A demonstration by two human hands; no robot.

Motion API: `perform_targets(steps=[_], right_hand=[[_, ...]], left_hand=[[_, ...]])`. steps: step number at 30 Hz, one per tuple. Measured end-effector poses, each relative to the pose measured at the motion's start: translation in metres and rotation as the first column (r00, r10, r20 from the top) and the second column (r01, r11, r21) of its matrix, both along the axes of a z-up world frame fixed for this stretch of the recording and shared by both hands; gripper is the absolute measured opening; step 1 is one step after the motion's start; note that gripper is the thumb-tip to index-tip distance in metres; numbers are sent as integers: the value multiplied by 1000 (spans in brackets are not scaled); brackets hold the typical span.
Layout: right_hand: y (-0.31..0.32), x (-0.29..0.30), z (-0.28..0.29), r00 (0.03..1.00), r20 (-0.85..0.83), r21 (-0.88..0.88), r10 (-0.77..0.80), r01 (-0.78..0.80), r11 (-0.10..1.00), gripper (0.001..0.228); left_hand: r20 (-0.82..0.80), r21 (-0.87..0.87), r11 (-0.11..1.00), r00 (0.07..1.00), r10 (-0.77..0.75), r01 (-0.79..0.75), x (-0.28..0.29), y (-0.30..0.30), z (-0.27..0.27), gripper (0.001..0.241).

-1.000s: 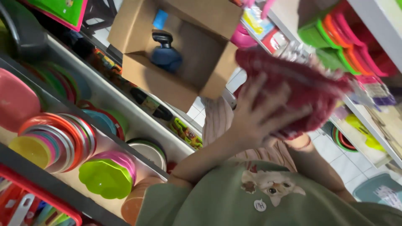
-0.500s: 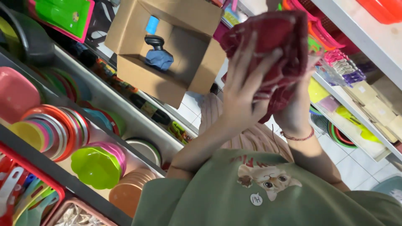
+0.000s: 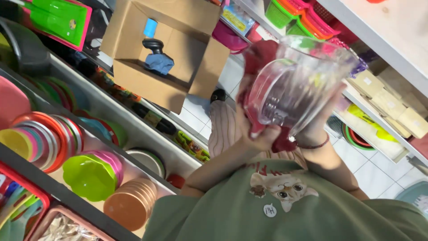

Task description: The person takes a green cup, a glass jar, and a plastic pitcher out of a cardboard box, wipes each item with a cloth, and places them onto a retail shelf. They also handle a barcode scanner inside the box.

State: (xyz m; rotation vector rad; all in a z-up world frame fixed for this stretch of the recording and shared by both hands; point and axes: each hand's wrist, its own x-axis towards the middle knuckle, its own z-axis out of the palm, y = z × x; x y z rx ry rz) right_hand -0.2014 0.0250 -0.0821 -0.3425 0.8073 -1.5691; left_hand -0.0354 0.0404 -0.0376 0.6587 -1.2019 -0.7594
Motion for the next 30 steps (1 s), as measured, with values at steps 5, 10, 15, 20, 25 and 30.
perform_targets(steps=[5,10,15,20,25,30], right_hand=[[-14,43,135,769,-637,-41,64,-116,992,65],[-24,39,128,914,33,-171,405,-394,903,78],[-23,-71,-64,906,194,105,377,-402,910,73],[-29,29,81,582,-647,-92,492,-700,708,79],[-35,81,95,688,-726,-368,-19,-365,855,79],[-27,57,14,732,-624,-462,-273,-64,885,84]], left_hand=[[130,58,998,992,3,-10,15,-10,14,73],[456,-415,891,806,378,-183,11,-7,-13,51],[446,-191,972,870,209,-135,32,-29,84,56],[-547,545,697,828,-125,466,25,-43,-2,55],[-671,558,646,741,-20,522,12,-41,-28,35],[-700,652,521,701,135,551,34,-70,-7,35]])
